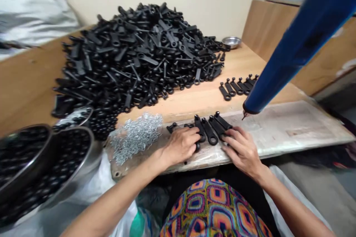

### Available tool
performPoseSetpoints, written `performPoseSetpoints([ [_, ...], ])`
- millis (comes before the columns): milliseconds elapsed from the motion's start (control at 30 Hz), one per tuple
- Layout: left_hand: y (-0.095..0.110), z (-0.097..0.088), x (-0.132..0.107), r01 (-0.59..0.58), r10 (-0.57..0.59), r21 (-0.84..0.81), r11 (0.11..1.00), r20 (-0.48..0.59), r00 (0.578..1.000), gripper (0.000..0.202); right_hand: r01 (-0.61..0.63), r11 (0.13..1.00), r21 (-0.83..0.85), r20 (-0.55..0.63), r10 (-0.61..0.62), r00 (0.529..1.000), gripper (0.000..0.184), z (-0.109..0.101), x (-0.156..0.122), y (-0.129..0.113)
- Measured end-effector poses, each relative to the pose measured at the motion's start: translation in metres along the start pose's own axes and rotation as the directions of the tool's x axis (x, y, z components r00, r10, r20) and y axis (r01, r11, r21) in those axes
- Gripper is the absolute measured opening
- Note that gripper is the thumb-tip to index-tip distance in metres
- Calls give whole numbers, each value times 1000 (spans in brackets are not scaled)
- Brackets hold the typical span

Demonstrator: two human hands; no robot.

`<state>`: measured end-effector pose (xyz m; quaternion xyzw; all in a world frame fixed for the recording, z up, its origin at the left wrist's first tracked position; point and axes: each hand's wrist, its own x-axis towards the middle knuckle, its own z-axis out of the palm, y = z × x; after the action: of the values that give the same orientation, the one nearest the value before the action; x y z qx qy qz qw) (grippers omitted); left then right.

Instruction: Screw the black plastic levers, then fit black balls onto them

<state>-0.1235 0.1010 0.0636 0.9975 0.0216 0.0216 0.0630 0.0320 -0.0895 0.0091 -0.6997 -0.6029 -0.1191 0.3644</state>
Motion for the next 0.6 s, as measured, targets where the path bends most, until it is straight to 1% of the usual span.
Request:
performPoseSetpoints([
  [133, -2, 5, -2, -1, 1, 7, 1000, -33, 999, 14, 27, 1000, -15, -30, -28, 999, 18, 2, 0, 2],
  [267, -3, 7, -5, 0, 1, 12, 1000, -63, 998, 6, 47, 998, -42, 7, -47, 999, 16, 3, 4, -4],
  [400, 3, 5, -8, 3, -2, 7, 1000, -112, 994, 17, 52, 995, -80, 82, -46, 996, 18, 8, 11, -9],
  [467, 8, 4, -10, -2, 3, 3, 1000, -134, 991, 16, 48, 995, -93, 116, -37, 993, 17, 11, 14, -10],
  [533, 14, 4, -13, 4, -3, 1, 1000, -164, 986, 14, 44, 994, -96, 128, -32, 991, 15, 14, 16, -10],
  [600, 21, 6, -17, 20, -19, -1, 1000, -205, 979, 18, 50, 995, -91, 125, -38, 991, 13, 15, 17, -9],
])
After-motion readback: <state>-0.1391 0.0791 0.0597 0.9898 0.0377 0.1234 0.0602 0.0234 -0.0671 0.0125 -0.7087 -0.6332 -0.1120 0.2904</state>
